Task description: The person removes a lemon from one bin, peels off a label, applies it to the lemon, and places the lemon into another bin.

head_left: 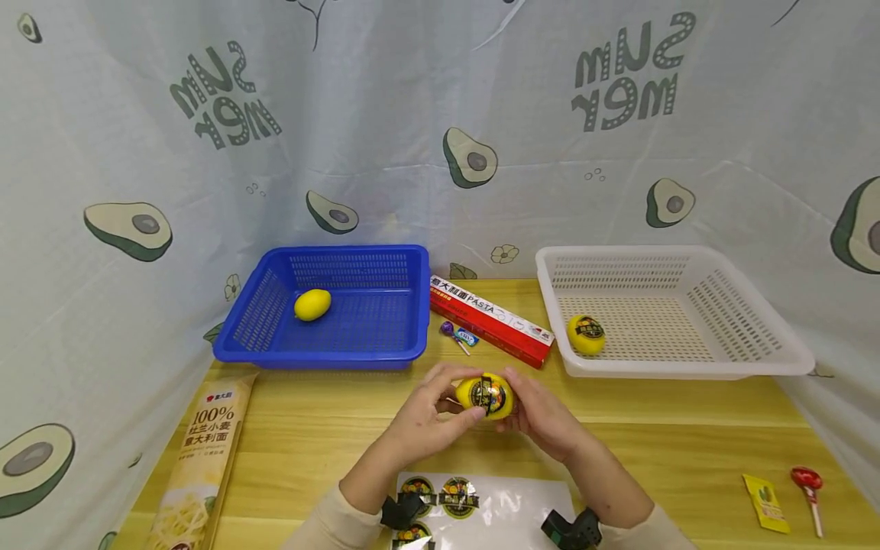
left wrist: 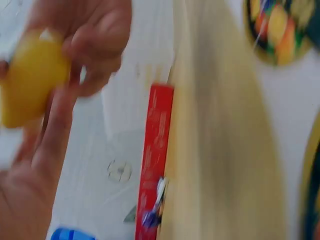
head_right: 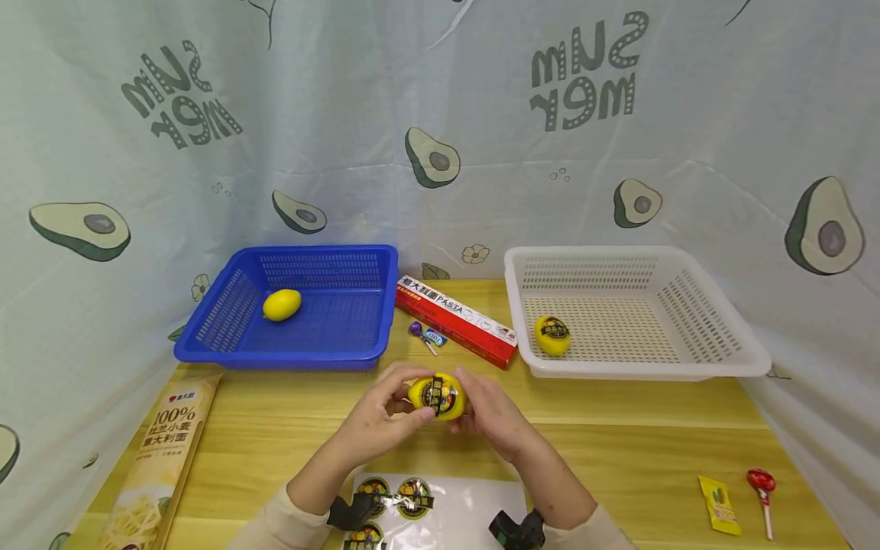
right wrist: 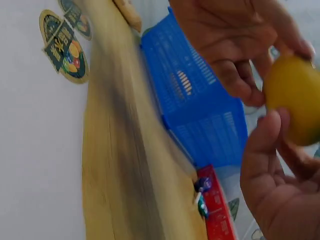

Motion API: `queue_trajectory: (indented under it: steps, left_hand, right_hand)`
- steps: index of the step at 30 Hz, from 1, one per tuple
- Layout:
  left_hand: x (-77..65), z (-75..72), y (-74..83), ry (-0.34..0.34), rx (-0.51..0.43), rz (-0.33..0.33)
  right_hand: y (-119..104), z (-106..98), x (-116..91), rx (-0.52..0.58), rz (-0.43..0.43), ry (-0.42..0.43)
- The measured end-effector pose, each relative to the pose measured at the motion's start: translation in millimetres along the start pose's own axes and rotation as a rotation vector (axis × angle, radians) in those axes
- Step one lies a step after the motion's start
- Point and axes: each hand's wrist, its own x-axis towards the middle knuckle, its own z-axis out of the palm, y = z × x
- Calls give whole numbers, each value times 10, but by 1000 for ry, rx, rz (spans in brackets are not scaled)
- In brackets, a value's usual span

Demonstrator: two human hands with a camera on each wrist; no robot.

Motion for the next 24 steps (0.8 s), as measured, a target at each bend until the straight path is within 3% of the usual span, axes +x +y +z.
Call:
queue_trajectory:
  steps: [4,7,9,13,24]
  left_hand:
    - [1,164,15,125,-100,-81]
    - [-10,259,27,138,-140,-99]
    - [-16,297,31,137,-153,-99]
    - [-25,327,27,138,-159,-85]
    - [-38,332,12,155,-152,2]
  right_hand:
    - [-27,134,6,-249,2,243]
    - [-35,213,8,-462,34,407]
    - [-37,238,6,-536,59,484]
    - [-18,248,5,-584,46,526]
    - [62,253,-33,-685,-247,620]
